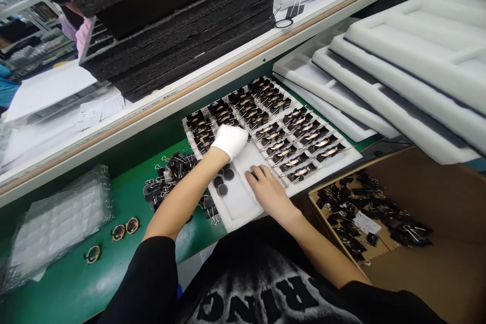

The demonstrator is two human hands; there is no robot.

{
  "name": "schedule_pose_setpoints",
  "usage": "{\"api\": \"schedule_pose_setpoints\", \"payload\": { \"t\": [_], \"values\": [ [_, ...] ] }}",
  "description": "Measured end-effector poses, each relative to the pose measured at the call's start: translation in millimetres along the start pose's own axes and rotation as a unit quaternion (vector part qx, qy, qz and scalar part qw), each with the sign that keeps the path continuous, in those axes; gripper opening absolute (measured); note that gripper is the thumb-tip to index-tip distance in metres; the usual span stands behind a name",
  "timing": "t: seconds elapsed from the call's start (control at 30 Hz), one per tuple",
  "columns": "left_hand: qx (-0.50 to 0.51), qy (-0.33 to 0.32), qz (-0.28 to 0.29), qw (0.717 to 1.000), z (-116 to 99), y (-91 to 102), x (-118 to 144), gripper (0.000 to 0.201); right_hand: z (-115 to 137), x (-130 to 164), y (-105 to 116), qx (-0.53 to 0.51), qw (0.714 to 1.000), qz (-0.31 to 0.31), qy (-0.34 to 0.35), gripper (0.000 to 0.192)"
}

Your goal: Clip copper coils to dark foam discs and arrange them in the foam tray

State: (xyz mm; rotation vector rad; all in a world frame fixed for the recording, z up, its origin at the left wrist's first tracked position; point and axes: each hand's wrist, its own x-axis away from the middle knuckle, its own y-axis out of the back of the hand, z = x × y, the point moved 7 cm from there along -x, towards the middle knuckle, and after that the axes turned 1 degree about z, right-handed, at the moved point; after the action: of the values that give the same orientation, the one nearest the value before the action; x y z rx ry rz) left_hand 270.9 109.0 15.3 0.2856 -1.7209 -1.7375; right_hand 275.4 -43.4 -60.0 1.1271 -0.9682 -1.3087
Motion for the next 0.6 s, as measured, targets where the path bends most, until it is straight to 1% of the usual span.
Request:
{"api": "schedule_pose_setpoints", "payload": {
  "t": [0.13,0.37,0.5,0.6],
  "values": [
    [-0.014,-0.026,-0.014,0.999,2,-7.3,-6,0.029,-4,2,-5,-0.022,1.000,-0.020,0.003,0.039],
    [0.002,-0.050,-0.032,0.998,22,-29.4,-3,0.037,-9,5,-7,-0.052,0.998,-0.045,-0.002,0.033],
    [-0.013,-0.057,-0.068,0.996,20,-31.4,1,0.041,-9,5,-7,-0.064,0.997,-0.050,0.004,0.033],
    [-0.032,-0.070,-0.082,0.994,16,-30.0,4,0.042,-10,5,-7,-0.067,0.996,-0.056,-0.005,0.034]
  ]
}}
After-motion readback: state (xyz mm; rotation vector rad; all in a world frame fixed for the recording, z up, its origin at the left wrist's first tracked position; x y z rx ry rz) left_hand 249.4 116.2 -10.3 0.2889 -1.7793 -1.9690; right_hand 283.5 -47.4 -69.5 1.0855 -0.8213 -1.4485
